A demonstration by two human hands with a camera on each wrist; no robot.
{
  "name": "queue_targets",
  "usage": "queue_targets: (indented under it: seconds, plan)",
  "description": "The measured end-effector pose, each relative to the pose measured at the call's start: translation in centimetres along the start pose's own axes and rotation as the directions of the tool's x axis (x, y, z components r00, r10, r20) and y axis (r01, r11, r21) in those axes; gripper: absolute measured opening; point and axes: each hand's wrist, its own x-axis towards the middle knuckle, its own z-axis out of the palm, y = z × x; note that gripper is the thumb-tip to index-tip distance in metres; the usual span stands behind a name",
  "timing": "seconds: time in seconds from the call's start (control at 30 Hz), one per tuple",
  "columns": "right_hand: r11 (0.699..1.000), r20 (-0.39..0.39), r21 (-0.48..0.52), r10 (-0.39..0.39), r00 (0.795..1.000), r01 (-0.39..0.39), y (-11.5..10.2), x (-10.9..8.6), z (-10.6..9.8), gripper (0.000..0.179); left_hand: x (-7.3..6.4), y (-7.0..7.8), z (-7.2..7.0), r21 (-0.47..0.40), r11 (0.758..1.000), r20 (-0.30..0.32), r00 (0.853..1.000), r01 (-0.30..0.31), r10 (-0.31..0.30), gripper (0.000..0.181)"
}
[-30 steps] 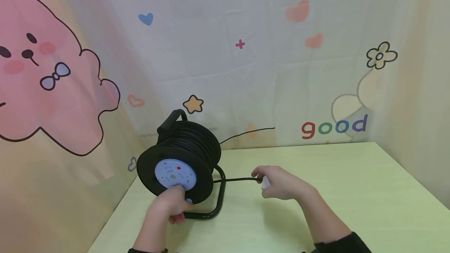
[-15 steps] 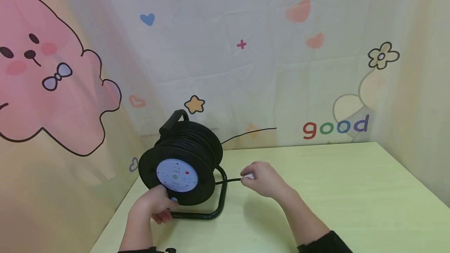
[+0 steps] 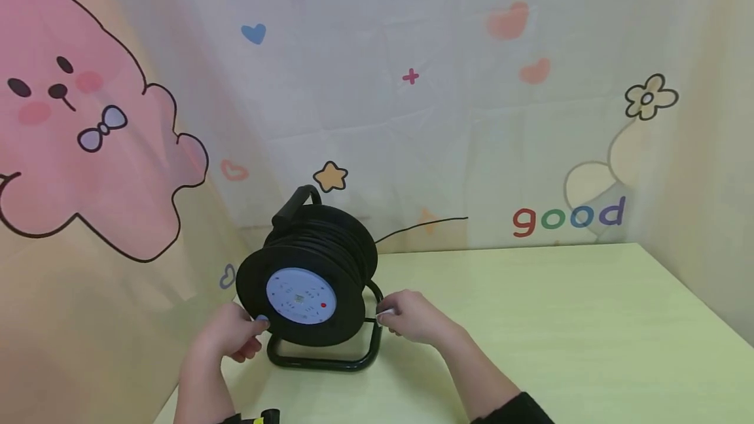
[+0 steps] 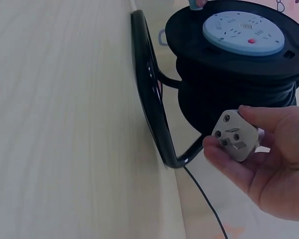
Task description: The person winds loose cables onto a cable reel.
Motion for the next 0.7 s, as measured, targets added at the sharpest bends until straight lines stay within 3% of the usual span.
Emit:
queue_targets:
  seconds: [0.2,0.43,0.7]
  plan:
    - [1.000,0.005,0.010,0.017,1.000,-0.017,-0.5,0.3,0.8,0.014,-0.4,0.1,-0.7,0.000,0.999,-0.055,0.998,-0.033,0.033,0.033]
    - [1.000,0.090,0.012,0.028,0.996,-0.029,-0.2,0.1,0.7,0.018,-0.8,0.5,-1.1,0.021,1.000,-0.049,0.999,-0.023,0.024,0.032]
    - [0.991,0.070,-0.130,-0.033,0.997,0.041,-0.3,-0.5,-1.3,0.024,-1.0,0.6,-1.5,0.035,0.999,-0.077,0.996,-0.036,0.039,0.035]
